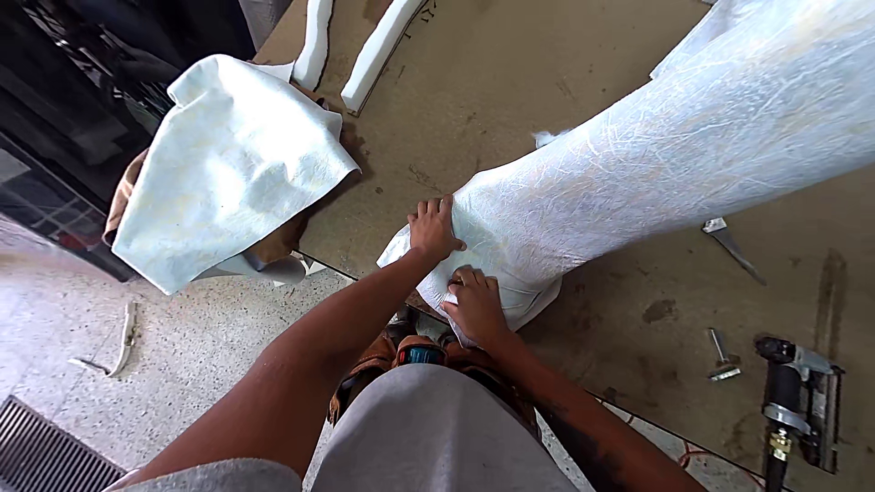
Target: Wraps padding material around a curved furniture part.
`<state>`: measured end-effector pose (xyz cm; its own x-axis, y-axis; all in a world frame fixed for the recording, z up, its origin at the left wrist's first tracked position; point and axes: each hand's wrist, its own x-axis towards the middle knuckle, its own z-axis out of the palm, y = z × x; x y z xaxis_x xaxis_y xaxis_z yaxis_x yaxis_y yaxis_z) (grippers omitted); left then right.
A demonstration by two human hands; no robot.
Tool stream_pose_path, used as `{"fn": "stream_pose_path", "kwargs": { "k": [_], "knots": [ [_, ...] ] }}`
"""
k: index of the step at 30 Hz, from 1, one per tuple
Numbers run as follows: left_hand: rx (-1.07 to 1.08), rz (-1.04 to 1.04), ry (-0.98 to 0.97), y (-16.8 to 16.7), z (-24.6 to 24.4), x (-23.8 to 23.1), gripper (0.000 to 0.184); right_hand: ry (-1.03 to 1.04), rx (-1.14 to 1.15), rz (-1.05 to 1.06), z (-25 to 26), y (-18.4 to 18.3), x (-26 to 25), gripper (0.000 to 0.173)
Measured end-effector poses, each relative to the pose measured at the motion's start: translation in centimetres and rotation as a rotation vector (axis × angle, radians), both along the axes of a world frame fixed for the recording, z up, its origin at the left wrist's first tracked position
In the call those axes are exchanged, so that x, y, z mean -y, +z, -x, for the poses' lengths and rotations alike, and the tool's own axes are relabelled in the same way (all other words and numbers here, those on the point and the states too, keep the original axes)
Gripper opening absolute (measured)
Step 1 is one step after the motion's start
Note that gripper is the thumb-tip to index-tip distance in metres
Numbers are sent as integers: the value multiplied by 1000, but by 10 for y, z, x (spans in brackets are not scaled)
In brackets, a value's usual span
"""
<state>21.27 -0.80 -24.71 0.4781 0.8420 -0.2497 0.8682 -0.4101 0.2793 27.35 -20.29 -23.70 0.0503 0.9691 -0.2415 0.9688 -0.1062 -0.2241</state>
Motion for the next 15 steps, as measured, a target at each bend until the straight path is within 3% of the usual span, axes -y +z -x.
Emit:
{"fn": "stream_pose_path", "kwargs": {
  "k": [6,8,12,15],
  "knots": [
    [31,33,24,4,9,11,133,-67,-55,-74,11,11,43,75],
    [35,48,45,6,20,19,133,-102,-130,-119,13,5,57,72],
    [81,103,98,8,40,40,132,-258,-356,-339,-2,11,79,36],
    [127,175,153,17,45,49,128,-280,-316,-445,-23,23,100,48]
  ]
}}
